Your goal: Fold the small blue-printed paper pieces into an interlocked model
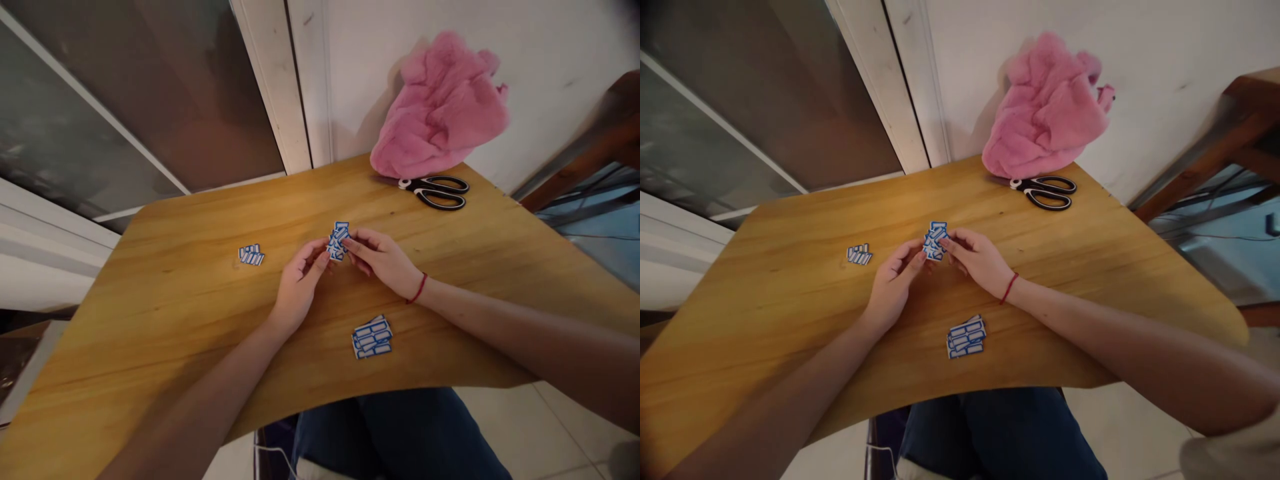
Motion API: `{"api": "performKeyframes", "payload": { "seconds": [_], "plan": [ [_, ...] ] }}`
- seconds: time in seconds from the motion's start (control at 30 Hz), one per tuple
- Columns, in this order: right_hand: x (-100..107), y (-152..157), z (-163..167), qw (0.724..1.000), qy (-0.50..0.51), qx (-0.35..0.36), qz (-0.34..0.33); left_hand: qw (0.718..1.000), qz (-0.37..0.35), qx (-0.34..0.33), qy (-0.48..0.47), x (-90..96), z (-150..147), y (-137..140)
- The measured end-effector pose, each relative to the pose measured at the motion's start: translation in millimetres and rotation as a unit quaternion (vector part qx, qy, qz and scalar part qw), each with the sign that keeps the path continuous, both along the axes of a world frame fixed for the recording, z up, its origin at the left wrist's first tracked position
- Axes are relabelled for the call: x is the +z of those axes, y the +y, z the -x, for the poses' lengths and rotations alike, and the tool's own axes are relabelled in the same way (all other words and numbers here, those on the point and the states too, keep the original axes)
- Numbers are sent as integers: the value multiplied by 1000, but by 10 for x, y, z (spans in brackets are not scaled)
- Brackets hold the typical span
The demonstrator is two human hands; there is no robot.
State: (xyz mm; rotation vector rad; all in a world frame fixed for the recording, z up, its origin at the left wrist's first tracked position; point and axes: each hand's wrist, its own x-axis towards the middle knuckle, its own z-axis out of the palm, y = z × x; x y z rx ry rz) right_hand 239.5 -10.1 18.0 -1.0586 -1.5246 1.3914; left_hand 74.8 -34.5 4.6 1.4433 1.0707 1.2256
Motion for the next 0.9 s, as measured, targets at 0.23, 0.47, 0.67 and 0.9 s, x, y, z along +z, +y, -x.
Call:
{"api": "performKeyframes", "payload": {
  "seconds": [0.23, 0.47, 0.67, 0.9],
  "plan": [
    [-2, 8, -1, 999, 37, 18, 29, 997, 45, -21, -52, -25, -23, 3],
    [-12, 26, -52, 991, 57, 101, 60, 977, 124, -134, -111, 34, 40, 18],
    [-4, 19, -79, 983, 61, 167, 56, 947, 197, -189, -171, 110, 99, 2],
    [19, 34, -106, 977, 58, 193, 70, 920, 227, -207, -244, 90, 113, 33]
  ]
}}
